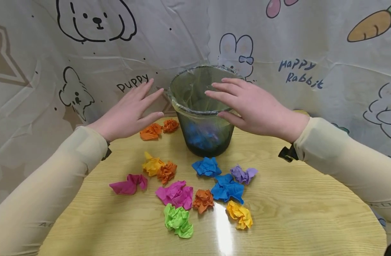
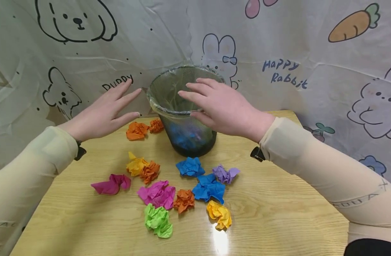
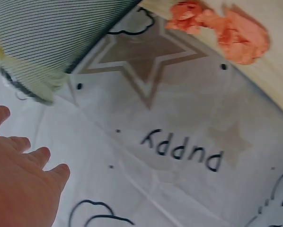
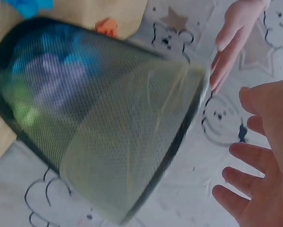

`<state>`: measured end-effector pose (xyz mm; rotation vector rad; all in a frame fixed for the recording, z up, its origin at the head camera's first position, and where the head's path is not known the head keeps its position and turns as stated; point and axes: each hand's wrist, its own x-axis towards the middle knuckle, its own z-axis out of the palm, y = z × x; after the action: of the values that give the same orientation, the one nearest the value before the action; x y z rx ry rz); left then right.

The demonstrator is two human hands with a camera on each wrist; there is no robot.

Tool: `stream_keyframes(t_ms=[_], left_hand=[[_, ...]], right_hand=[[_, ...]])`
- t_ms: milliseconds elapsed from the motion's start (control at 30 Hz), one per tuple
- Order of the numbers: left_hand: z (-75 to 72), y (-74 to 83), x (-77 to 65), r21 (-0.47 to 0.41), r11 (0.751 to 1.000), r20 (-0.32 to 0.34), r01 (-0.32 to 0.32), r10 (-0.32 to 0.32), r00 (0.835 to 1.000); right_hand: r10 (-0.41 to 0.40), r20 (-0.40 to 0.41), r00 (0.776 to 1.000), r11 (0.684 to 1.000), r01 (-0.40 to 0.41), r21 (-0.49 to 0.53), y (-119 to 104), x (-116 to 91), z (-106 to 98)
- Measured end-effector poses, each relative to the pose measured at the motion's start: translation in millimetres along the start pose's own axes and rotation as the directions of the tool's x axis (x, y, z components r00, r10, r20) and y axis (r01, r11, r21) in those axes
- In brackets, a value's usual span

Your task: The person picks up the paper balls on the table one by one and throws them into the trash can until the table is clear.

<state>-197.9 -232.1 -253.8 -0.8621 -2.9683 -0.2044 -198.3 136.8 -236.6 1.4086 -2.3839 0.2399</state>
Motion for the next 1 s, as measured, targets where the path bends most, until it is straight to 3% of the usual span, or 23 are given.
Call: stream_keyframes(t_ms=[167,267,500,733,1000], left_hand=[[19.2,-12.8,-19.5,-0.021,0.999,0.046,0.033,-0.032,0.998],[35.3,-16.9,-30.2,-0.026,0.998,0.115,0.054,-0.05,0.992],[84.5,-24.2,-47.4,-0.09,0.992,0.291,0.089,-0.059,0.955],[125.2,-28.3,-56.5,-0.138,0.985,0.375,0.109,-0.05,0.926],[145.0,-27.1,-55.6,-0.18,0.971,0.447,0.157,-0.062,0.892]], right_hand=[[-0.095,0.029,0.995,0.995,0.094,0.023,-24,-3,10],[-0.142,0.078,0.987,0.99,0.14,0.03,-38,-3,19],[-0.21,0.223,0.952,0.978,0.206,0.04,-66,-7,48],[-0.189,0.355,0.915,0.982,0.164,0.099,-80,-13,88],[-0.174,0.441,0.88,0.981,0.117,0.153,-90,-19,130]])
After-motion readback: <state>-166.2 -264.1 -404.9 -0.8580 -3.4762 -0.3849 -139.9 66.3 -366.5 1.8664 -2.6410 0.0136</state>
